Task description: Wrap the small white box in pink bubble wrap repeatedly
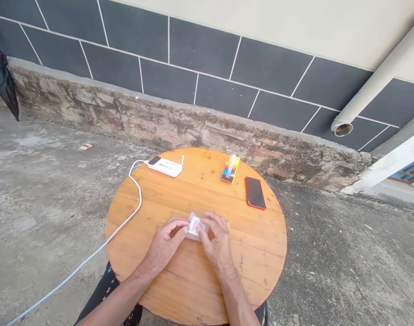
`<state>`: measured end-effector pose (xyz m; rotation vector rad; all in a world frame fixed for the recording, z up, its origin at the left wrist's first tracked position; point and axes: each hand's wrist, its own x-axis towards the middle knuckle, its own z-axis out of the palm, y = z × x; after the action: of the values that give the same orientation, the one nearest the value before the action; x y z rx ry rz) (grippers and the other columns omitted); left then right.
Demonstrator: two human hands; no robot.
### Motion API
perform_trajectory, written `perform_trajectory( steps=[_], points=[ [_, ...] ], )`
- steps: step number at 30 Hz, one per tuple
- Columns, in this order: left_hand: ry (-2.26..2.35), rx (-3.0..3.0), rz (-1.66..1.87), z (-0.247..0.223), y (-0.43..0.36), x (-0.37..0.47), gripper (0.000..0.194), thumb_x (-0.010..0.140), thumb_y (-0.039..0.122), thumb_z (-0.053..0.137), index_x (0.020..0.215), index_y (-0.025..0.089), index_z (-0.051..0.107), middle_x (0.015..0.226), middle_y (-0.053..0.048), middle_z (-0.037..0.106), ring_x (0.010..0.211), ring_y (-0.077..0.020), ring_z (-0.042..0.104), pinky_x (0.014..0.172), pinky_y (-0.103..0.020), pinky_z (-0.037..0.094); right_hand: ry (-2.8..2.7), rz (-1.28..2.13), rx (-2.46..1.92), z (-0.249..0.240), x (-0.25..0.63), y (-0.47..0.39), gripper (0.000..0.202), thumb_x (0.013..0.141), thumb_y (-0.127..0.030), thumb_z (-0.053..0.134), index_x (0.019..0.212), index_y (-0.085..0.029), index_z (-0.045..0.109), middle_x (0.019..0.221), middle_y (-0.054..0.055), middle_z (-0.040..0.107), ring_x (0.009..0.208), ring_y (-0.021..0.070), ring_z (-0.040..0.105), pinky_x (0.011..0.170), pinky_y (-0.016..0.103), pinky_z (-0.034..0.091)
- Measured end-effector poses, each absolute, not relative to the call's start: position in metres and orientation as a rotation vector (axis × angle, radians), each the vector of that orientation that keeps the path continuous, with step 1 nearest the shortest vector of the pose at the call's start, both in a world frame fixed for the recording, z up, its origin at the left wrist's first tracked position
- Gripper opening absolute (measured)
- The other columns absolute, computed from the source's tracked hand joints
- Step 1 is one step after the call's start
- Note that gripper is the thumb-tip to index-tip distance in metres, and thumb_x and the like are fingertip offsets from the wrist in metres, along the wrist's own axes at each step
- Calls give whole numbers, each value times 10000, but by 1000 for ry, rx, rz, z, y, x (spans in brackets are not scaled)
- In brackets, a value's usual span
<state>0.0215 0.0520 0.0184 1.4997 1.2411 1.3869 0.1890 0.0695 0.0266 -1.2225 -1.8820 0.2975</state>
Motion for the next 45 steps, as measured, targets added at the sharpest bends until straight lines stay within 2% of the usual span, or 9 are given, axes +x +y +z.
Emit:
perform_trajectory(
  steps=[10, 27, 35, 45],
  points=[
    [1236, 1534, 1381, 17, 52, 21, 150, 857, 219, 522, 837, 193, 668, 886, -20, 653, 875, -161, 607, 810, -268, 457, -1944, -33, -1169, 26, 181, 77, 129, 872, -175, 546, 855, -211, 668, 1001, 61, 685, 902, 207, 615, 805, 370, 391],
    [1252, 1499, 1400, 21, 51, 24, 105, 815, 232, 578, 766, 185, 658, 866, -27, 648, 863, -169, 610, 810, -277, 467, -1965, -20, -1212, 29, 178, 70, 151, 906, -159, 484, 848, -191, 620, 972, 55, 677, 877, 196, 595, 758, 345, 378],
    [1289, 1538, 1400, 20, 49, 25, 94, 802, 202, 568, 784, 189, 659, 874, -31, 642, 869, -171, 608, 801, -282, 470, -1978, -3, -1177, 26, 183, 70, 131, 876, -187, 547, 955, -195, 651, 1020, 80, 677, 931, 226, 602, 797, 365, 441],
    [1308, 1548, 1400, 21, 49, 26, 102, 804, 214, 558, 783, 188, 654, 866, -33, 649, 858, -179, 608, 802, -302, 481, -1987, -84, -1147, 28, 179, 73, 199, 906, -139, 461, 877, -191, 651, 936, 73, 690, 848, 199, 609, 763, 351, 486]
  ],
)
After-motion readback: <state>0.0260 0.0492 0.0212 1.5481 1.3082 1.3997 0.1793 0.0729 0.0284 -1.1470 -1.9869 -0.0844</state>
